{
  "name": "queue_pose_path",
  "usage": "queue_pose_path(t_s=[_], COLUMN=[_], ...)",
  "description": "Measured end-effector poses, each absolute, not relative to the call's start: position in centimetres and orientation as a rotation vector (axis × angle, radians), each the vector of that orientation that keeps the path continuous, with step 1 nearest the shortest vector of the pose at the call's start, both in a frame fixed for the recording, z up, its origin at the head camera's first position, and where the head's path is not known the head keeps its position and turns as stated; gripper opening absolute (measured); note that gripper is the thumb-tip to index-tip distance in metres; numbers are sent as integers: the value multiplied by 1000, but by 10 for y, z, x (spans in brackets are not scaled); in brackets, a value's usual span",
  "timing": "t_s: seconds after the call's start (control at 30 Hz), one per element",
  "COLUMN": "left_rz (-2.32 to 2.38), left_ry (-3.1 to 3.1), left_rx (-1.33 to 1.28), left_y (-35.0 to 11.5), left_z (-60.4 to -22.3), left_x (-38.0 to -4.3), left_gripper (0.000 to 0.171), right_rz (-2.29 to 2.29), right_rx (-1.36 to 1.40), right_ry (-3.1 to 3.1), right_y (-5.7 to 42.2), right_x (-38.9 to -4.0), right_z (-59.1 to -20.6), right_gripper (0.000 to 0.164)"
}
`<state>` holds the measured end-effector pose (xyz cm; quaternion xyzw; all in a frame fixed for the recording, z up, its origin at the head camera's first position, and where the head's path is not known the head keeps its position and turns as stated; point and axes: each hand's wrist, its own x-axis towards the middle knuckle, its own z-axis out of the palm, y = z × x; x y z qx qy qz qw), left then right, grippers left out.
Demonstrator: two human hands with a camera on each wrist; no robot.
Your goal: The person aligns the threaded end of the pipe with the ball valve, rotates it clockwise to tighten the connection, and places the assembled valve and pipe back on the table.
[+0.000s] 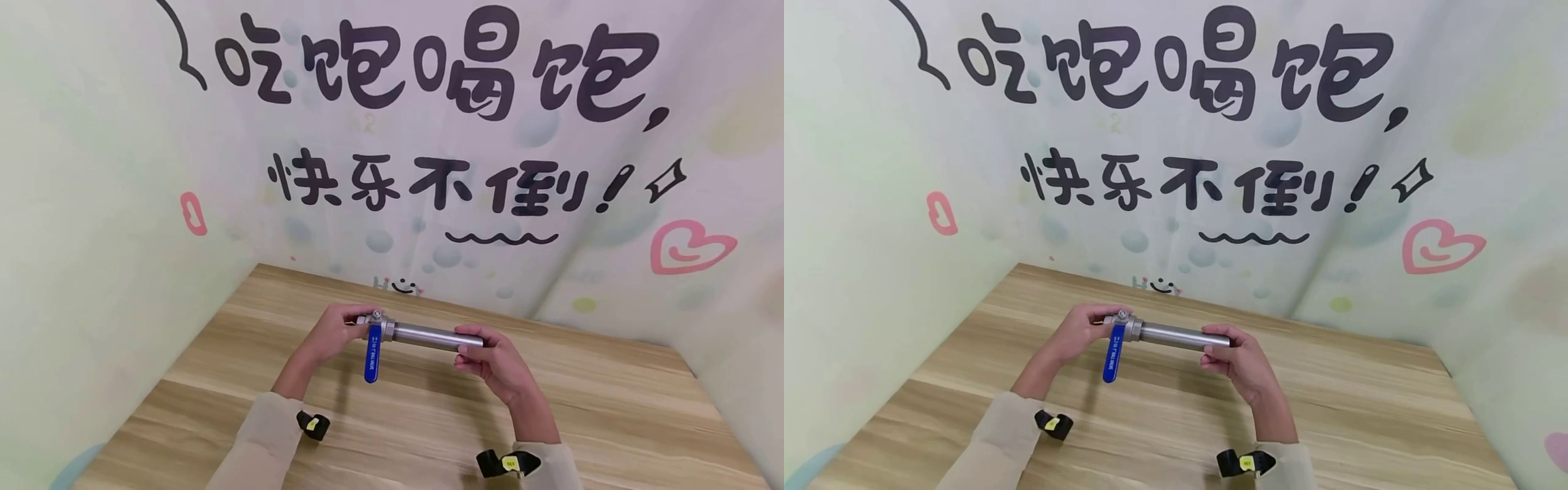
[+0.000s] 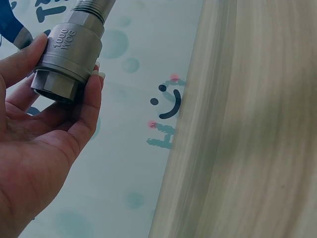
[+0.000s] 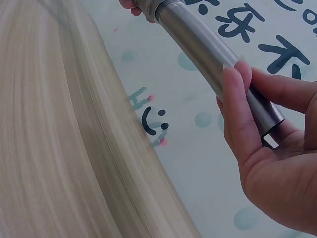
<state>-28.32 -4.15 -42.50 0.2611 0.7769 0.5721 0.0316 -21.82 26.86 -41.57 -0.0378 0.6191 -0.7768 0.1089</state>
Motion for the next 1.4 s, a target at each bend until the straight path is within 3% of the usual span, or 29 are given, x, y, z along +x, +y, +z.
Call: queue_pose_path(t_s=[0.6,0.97,1.4], left_rz=[1772,1780,1778], left_ry=[2376,2361,2353], left_rx=[802,806,809], left_y=[-43,-44,-47], left_z=[-424,-423,-422], left_x=[-283,-282,-282], left_gripper=[33,32,31], right_rz=[-2265,-2252,-2249], right_rx=[-30,-50,-61], right_ry=[1811,1810,1826], right_y=[266,266,264], right_x=[-219,-218,-217], right_z=[-416,-413,-414], right_gripper=[20,37,25])
